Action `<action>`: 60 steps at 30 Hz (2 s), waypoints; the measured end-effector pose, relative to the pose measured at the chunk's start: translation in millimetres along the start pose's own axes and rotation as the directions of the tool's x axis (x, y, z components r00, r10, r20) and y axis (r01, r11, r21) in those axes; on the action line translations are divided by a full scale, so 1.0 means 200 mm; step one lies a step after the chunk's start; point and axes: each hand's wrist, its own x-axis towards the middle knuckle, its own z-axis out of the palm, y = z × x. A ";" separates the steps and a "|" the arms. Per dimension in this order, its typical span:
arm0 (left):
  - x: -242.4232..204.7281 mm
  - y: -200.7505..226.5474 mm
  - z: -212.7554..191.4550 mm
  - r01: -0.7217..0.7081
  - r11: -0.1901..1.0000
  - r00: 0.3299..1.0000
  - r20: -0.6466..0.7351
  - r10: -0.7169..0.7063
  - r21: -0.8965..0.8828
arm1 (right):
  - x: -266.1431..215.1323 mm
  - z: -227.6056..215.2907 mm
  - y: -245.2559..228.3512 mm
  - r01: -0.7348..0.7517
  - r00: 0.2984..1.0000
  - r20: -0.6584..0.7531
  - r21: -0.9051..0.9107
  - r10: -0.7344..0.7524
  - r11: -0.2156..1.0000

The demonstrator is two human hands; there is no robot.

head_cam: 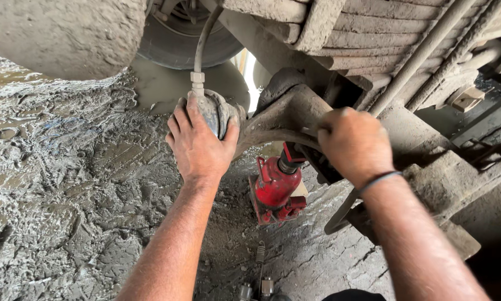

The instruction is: The person works on a heavy vehicle brake chamber assembly using a metal tool to manipulate a securing clamp and adjusting components on the underside of the vehicle chassis while a red jack is positioned nearby.

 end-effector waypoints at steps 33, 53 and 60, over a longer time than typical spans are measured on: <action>0.02 0.01 -0.03 0.015 1.000 1.000 0.005 -0.015 -0.027 | 0.13 0.24 -0.28 0.145 0.975 -0.220 0.534 -0.029 0.833; 0.02 0.00 -0.02 0.001 1.000 1.000 -0.013 -0.001 -0.002 | 0.43 0.24 -0.15 0.057 0.985 -0.171 0.278 -0.009 0.959; 0.03 0.00 -0.02 -0.001 1.000 1.000 -0.002 0.001 0.003 | 0.40 0.24 -0.15 0.131 0.968 -0.231 0.144 -0.096 0.981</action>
